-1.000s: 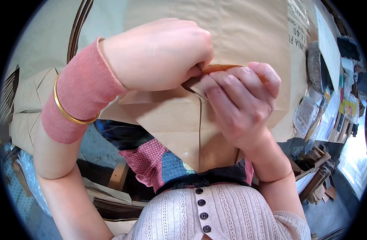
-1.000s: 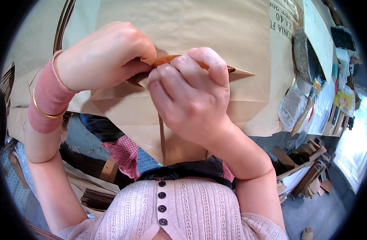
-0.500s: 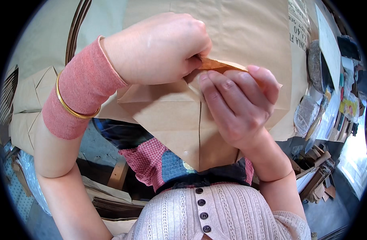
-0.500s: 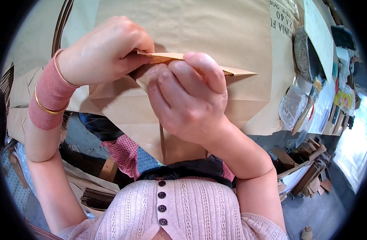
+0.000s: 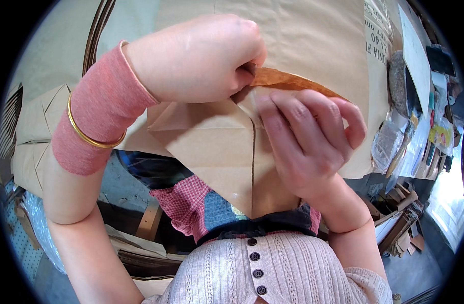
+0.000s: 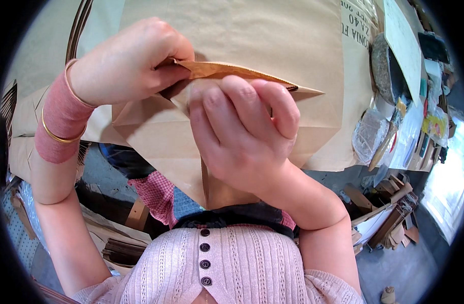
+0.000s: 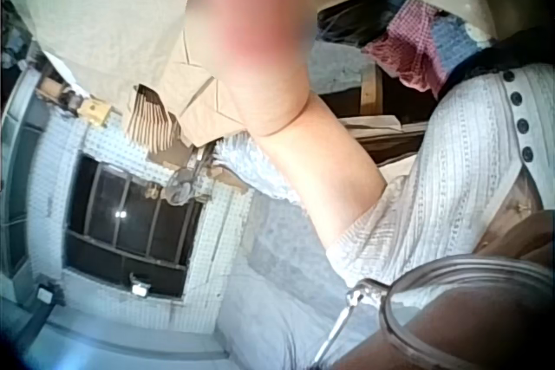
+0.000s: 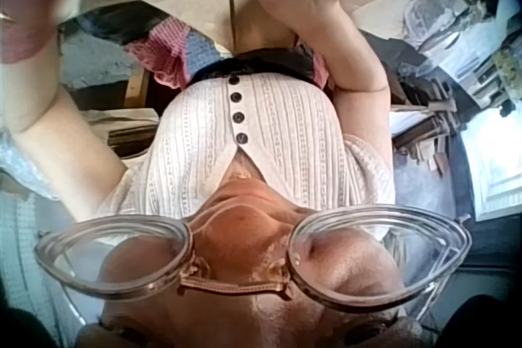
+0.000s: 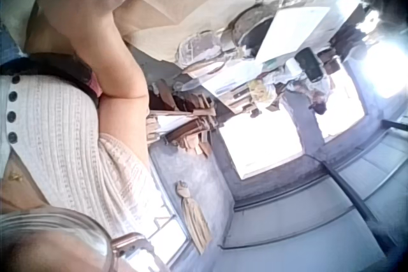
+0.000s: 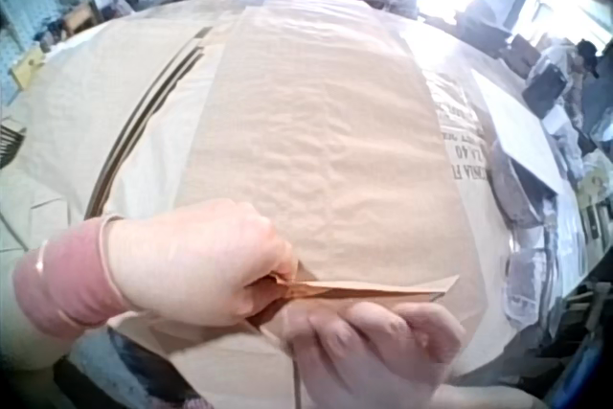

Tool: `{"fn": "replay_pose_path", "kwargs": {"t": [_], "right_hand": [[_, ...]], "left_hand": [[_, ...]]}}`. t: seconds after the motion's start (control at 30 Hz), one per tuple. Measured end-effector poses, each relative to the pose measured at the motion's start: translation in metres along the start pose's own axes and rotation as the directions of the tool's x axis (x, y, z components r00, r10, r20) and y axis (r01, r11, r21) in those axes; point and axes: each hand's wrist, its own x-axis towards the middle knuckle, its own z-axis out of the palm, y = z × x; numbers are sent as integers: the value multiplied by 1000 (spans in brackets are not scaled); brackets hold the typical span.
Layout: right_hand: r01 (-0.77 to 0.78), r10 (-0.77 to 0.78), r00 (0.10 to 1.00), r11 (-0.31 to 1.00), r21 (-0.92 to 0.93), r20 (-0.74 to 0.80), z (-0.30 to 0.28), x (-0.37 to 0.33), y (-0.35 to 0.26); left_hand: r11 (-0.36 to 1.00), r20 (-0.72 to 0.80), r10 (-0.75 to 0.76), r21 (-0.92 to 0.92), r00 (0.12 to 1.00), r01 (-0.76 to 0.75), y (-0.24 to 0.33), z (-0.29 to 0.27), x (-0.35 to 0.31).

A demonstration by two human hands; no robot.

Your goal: The person folds the flaps of a brown paper envelope and secures them by applying a liquid adhesive with a brush. They repeat this process for multiple envelopes, smoothing the glued areas to ensure they are sealed.

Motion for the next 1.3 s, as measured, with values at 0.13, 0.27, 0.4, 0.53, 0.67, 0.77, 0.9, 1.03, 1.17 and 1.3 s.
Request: {"fn": "replay_pose_path", "kwargs": {"t": [0.13,0.27,0.4,0.53,0.67,0.77,0.9,1.03,1.17,1.3], "right_hand": [[11,-24,992,993,114,120,-5,1,4],[11,-25,991,994,106,130,2,6,8],[-5,-15,986,993,119,166,6,11,12],[32,-43,996,991,130,83,13,5,11],[62,-66,997,991,121,32,15,2,11],[73,-76,997,991,109,26,15,1,11],[74,-78,997,992,100,28,15,-1,10],[73,-76,997,992,101,28,15,-2,9],[71,-76,996,992,101,41,14,-3,9],[54,-58,998,993,103,33,14,-4,9]], "left_hand": [[999,-50,26,-27,998,-27,-5,8,0],[995,-98,65,76,993,-57,-4,12,-1],[992,-121,64,114,991,-50,-2,12,-1],[990,-94,60,136,994,-47,-1,12,1],[979,-121,91,191,988,-66,0,15,0],[978,-140,103,195,985,-74,-1,16,-1],[983,-136,91,168,987,-67,-3,15,0],[981,-148,80,185,986,-51,-5,16,0],[994,-87,36,105,996,-26,-4,11,0],[997,36,-30,67,999,27,-1,7,3]]}}
